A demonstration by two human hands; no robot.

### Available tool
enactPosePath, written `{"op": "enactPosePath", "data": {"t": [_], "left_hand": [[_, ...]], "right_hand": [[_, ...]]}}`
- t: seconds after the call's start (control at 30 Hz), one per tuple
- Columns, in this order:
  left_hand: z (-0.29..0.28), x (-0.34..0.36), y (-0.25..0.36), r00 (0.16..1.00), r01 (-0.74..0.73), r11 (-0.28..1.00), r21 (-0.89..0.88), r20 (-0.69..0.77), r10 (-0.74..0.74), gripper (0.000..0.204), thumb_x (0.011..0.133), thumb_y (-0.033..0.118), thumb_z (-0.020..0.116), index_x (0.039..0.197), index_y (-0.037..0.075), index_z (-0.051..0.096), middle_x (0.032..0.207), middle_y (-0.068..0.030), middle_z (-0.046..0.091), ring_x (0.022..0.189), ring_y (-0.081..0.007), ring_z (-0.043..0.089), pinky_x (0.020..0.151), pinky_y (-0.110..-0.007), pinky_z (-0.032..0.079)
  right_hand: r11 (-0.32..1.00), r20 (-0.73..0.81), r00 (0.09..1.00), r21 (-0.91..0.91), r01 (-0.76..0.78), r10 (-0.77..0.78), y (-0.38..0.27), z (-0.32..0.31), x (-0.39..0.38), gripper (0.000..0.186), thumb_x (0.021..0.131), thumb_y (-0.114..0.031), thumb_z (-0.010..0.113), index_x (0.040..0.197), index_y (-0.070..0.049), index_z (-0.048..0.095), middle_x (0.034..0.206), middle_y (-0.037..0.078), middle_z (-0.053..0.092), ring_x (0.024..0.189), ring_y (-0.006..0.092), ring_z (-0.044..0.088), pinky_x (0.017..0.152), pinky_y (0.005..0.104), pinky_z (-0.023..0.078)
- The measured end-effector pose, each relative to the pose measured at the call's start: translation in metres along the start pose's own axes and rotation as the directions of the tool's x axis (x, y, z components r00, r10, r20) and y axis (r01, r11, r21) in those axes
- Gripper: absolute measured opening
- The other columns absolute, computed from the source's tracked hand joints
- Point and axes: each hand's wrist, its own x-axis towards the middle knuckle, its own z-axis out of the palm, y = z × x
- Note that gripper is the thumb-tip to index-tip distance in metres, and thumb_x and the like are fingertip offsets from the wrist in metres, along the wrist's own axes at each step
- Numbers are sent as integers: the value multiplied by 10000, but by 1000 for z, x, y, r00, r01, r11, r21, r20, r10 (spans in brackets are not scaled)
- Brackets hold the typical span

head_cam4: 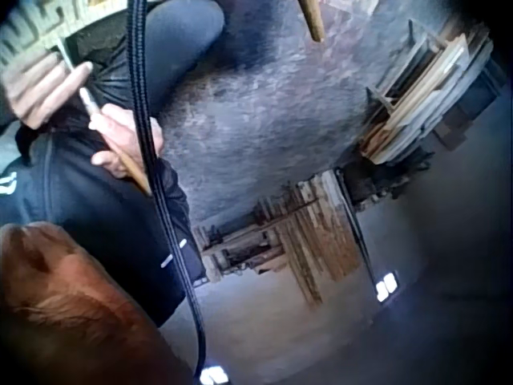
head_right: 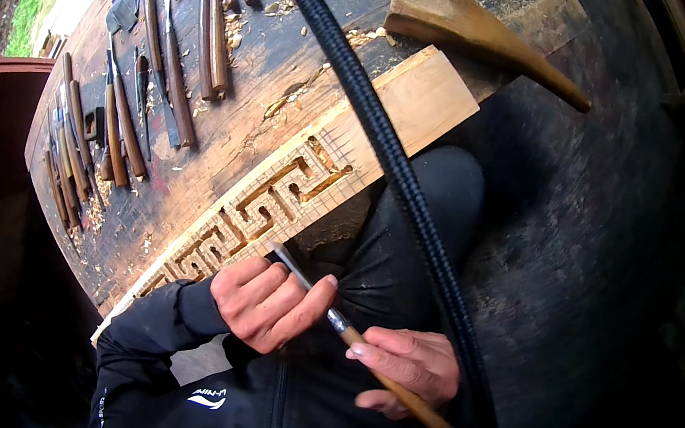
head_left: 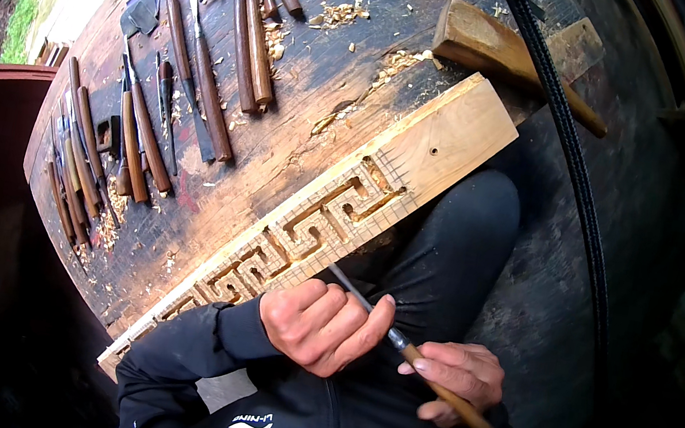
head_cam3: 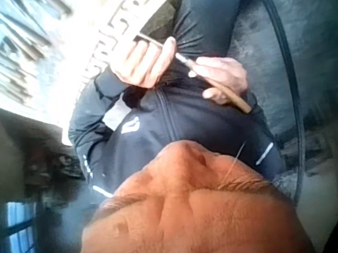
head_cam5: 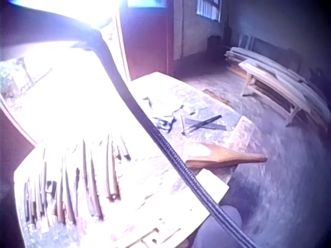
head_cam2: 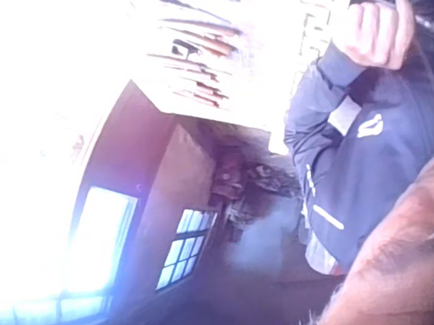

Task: The person carves a geometric pattern into a rectangular piece of wood using a chisel and a wooden mallet.

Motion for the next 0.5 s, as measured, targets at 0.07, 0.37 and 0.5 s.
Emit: {"op": "enactPosePath", "data": {"t": [0.07, 0.37, 0.5], "left_hand": [[4, 2, -2, 1000, 9, 1000, 14, -13, -9, 350, 828, 83, 755, 1153, -33, 812, 704, 23, 496, 559, -74, 467, 525, -278, 273], [4, 0, -6, 998, 31, 999, -33, 58, -30, 347, 874, 60, 779, 1203, -43, 815, 714, 16, 509, 577, -84, 513, 532, -274, 297], [5, -1, -6, 997, 37, 999, -34, 67, -35, 341, 878, 47, 774, 1200, -61, 811, 729, -7, 563, 590, -100, 547, 540, -269, 334]], "right_hand": [[997, -24, 1000, -80, -11, 9, -8, 6, 8, 329, 1047, -175, 786, 1228, 94, 730, 855, 200, 799, 752, 279, 848, 671, 383, 736], [993, -147, 989, -112, -26, 9, 6, 13, 6, 264, 1108, -177, 648, 1172, 78, 675, 715, 145, 771, 635, 252, 815, 609, 393, 735], [995, -117, 993, -99, -21, 10, 9, 12, 11, 262, 1104, -172, 646, 1158, 82, 680, 711, 145, 772, 629, 256, 815, 612, 400, 736]]}}
